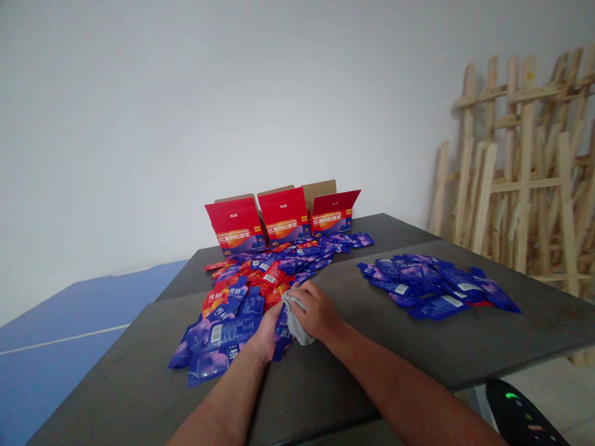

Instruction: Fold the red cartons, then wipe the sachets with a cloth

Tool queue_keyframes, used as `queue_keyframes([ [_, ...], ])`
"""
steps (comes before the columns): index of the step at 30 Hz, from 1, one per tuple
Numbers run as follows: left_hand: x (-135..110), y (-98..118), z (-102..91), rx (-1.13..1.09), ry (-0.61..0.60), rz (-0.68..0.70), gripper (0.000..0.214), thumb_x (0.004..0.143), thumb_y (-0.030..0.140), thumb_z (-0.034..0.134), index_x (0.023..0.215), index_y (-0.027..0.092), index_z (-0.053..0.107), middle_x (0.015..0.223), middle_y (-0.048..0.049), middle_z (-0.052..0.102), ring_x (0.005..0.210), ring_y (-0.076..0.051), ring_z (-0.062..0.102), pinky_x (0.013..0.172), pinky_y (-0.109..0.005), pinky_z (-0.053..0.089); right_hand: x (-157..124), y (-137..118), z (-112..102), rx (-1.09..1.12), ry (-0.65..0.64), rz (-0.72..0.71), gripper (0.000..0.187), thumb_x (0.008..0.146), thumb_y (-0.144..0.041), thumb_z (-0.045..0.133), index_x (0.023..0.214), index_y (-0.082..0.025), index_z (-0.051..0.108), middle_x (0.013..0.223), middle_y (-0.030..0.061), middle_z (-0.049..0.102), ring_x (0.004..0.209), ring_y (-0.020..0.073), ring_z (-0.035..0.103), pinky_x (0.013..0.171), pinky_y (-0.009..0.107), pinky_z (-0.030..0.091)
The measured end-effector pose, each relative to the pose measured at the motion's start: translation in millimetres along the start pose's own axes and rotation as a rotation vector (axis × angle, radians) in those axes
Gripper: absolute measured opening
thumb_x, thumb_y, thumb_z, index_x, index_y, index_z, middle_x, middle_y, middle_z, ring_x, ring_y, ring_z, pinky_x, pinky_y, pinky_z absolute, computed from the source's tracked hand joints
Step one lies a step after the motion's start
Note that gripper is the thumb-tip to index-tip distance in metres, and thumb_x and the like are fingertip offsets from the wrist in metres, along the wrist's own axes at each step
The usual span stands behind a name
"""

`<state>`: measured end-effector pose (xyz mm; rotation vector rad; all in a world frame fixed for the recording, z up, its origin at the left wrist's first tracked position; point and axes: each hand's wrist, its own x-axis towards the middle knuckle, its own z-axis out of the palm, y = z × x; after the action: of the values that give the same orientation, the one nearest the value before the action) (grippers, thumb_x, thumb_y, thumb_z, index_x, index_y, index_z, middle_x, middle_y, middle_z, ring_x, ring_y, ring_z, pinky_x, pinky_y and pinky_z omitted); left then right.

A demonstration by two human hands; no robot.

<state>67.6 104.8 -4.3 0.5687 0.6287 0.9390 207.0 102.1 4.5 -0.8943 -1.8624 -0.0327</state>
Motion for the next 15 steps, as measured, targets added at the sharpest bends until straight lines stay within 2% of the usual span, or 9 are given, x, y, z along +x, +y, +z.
queue_keyframes([
  [5, 0, -2, -1.6, 0.082, -0.009, -0.072, 0.033, 0.081, 0.048, 0.065, 0.083, 0.015, 0.064, 0.058, -0.0009, 0.058, 0.048, -0.012, 0.056, 0.042, -0.021, 0.039, 5, 9, -5, -0.018, 0.105, 0.166, 0.019, 0.087, -0.027, 0.055, 0.098, -0.023, 0.069, 0.09, 0.0065, 0.059, 0.084, 0.0194, 0.059, 0.079, 0.033, 0.052],
  [8, -3, 4, -0.3, 0.087, -0.065, -0.147, 0.033, 0.083, 0.047, 0.062, 0.09, 0.015, 0.065, 0.061, -0.0024, 0.059, 0.049, -0.013, 0.056, 0.041, -0.021, 0.038, 8, 15, -10, -0.046, 0.149, 0.242, 0.017, 0.087, -0.031, 0.056, 0.094, -0.023, 0.07, 0.085, 0.0055, 0.058, 0.081, 0.019, 0.059, 0.076, 0.032, 0.052],
  [12, -8, 13, 4.3, -0.098, -0.164, -0.046, 0.031, 0.084, 0.032, 0.058, 0.111, 0.019, 0.063, 0.074, -0.0038, 0.062, 0.057, -0.013, 0.058, 0.042, -0.02, 0.04, 11, 22, -15, -0.044, 0.211, 0.309, 0.019, 0.087, -0.033, 0.057, 0.091, -0.021, 0.07, 0.085, 0.0063, 0.059, 0.082, 0.0199, 0.06, 0.076, 0.032, 0.052],
  [15, -8, 18, 3.8, -0.187, -0.159, 0.045, 0.023, 0.083, 0.021, 0.058, 0.104, 0.014, 0.065, 0.085, -0.007, 0.066, 0.063, -0.011, 0.06, 0.048, -0.019, 0.045, 11, 20, -17, -0.023, 0.234, 0.294, 0.019, 0.087, -0.034, 0.057, 0.091, -0.021, 0.07, 0.085, 0.006, 0.059, 0.082, 0.0198, 0.059, 0.077, 0.033, 0.052],
])
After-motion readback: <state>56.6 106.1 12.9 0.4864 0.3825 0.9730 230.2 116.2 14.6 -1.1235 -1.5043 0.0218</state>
